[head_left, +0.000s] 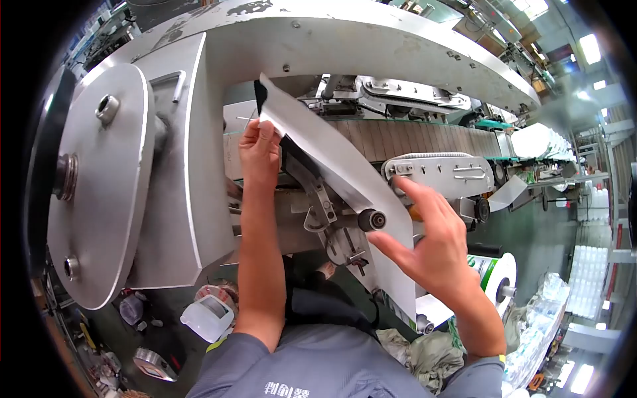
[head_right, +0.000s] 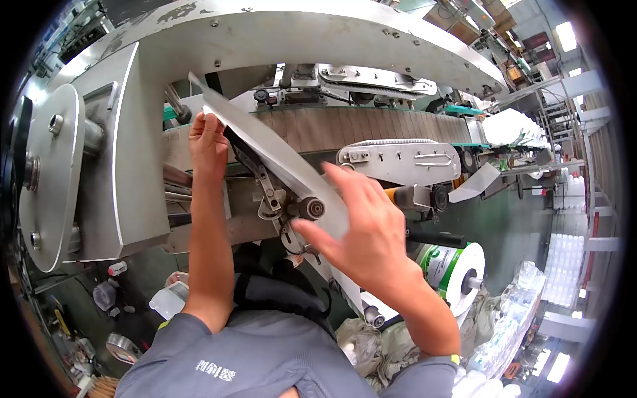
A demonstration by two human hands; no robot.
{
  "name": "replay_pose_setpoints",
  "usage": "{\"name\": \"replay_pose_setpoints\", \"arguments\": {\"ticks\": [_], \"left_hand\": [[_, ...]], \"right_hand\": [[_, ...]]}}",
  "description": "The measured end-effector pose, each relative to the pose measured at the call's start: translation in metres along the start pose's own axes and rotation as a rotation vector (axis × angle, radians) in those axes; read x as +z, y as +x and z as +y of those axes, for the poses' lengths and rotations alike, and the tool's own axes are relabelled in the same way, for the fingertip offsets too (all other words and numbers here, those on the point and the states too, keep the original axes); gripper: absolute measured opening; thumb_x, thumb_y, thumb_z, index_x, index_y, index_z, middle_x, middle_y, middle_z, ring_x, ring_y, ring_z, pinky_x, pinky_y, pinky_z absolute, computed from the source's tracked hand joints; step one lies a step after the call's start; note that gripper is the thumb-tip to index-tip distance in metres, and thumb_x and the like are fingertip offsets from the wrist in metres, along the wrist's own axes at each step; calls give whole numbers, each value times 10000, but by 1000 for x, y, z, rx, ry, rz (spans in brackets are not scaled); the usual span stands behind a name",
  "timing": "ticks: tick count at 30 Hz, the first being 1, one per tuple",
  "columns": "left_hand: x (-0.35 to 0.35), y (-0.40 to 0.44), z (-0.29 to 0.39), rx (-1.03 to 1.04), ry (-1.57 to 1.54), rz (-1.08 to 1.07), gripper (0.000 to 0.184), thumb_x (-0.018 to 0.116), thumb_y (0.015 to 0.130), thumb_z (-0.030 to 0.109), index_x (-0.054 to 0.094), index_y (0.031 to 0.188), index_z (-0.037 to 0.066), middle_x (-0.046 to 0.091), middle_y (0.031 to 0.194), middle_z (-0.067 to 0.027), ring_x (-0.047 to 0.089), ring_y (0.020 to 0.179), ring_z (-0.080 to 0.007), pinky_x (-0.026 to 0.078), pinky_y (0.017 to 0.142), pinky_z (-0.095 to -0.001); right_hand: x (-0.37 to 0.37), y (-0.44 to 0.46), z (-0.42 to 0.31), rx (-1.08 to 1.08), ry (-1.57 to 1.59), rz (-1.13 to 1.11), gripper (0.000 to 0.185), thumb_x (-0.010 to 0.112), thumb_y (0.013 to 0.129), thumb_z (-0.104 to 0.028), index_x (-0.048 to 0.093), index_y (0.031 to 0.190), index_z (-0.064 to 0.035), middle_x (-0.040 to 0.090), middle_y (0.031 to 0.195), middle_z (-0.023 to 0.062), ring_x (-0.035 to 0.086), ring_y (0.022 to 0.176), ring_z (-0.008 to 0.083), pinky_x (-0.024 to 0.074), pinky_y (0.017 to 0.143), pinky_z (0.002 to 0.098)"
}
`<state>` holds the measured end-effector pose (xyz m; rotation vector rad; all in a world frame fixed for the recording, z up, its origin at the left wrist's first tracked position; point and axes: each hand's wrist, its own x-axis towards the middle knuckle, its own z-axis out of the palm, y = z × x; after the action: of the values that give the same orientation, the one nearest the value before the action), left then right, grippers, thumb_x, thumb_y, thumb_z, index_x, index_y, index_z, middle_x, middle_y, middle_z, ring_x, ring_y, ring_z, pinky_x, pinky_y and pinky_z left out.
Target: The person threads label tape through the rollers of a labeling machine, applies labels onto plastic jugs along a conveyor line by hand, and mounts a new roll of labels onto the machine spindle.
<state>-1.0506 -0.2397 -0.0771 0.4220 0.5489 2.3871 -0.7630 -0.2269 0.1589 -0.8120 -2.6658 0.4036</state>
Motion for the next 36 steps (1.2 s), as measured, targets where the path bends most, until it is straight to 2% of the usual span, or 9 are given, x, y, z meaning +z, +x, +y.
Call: {"name": "replay_pose_setpoints", "arguments": {"ticks": [5,7,9,11,13,15,16,25,36], "left_hand": [[-37,9,-12,9,-72,225,85,688,1024,142,649,1081,94,694,1036,-22,655,953,-150,539,972,-333],[-48,6,-16,-59,-17,79,178,659,1048,234,637,1120,72,693,1057,-61,662,982,-196,540,997,-388],[-60,5,-19,-199,140,190,419,610,1070,325,583,1334,1,689,1130,-110,669,1042,-272,537,1032,-462],[-55,-9,-8,-361,240,-81,481,593,1077,353,559,1386,-14,689,1165,-112,671,1053,-266,531,1041,-472],[-71,-11,-18,-352,266,-68,417,610,1075,311,590,1346,-5,690,1179,-100,668,1077,-226,534,1022,-436],[-45,-14,-12,-224,271,101,231,628,1075,224,658,1219,45,679,1035,25,602,874,-63,474,774,-230],[-45,-12,-13,-179,239,151,192,663,1053,181,668,1190,47,683,995,20,598,850,-52,472,736,-210],[-54,5,-23,-21,243,467,176,691,1037,205,672,1137,62,702,1053,-35,676,951,-160,572,797,-305],[-67,31,-41,119,264,576,180,664,1055,235,638,1073,57,697,1010,-38,675,917,-155,580,782,-307]], "right_hand": [[-23,-100,14,238,-119,-290,607,920,724,-400,681,1135,-22,726,1025,136,694,953,322,560,842,421],[-23,-135,12,256,-150,-367,399,907,712,-331,685,912,-67,691,805,93,659,802,313,536,723,428],[-20,-156,12,324,-103,-508,277,864,746,-272,679,813,-77,676,745,91,648,763,317,516,679,444],[-9,-163,12,374,-137,-520,217,773,792,-186,616,689,-79,635,669,107,635,719,335,491,687,455],[-1,-163,15,346,-146,-433,226,756,799,-174,593,677,-78,612,642,109,619,701,336,479,681,455],[9,-159,15,335,-129,-404,223,755,800,-173,595,677,-79,604,638,112,614,695,335,474,675,456],[13,-156,15,310,-114,-374,220,754,801,-172,597,677,-79,596,633,115,609,689,335,469,670,457],[36,-125,21,264,-132,-263,210,749,783,-145,597,669,-56,608,649,121,620,678,341,502,657,460],[58,-95,23,252,-163,-267,167,773,794,-128,617,795,-68,682,732,81,655,722,301,513,653,426]]}}
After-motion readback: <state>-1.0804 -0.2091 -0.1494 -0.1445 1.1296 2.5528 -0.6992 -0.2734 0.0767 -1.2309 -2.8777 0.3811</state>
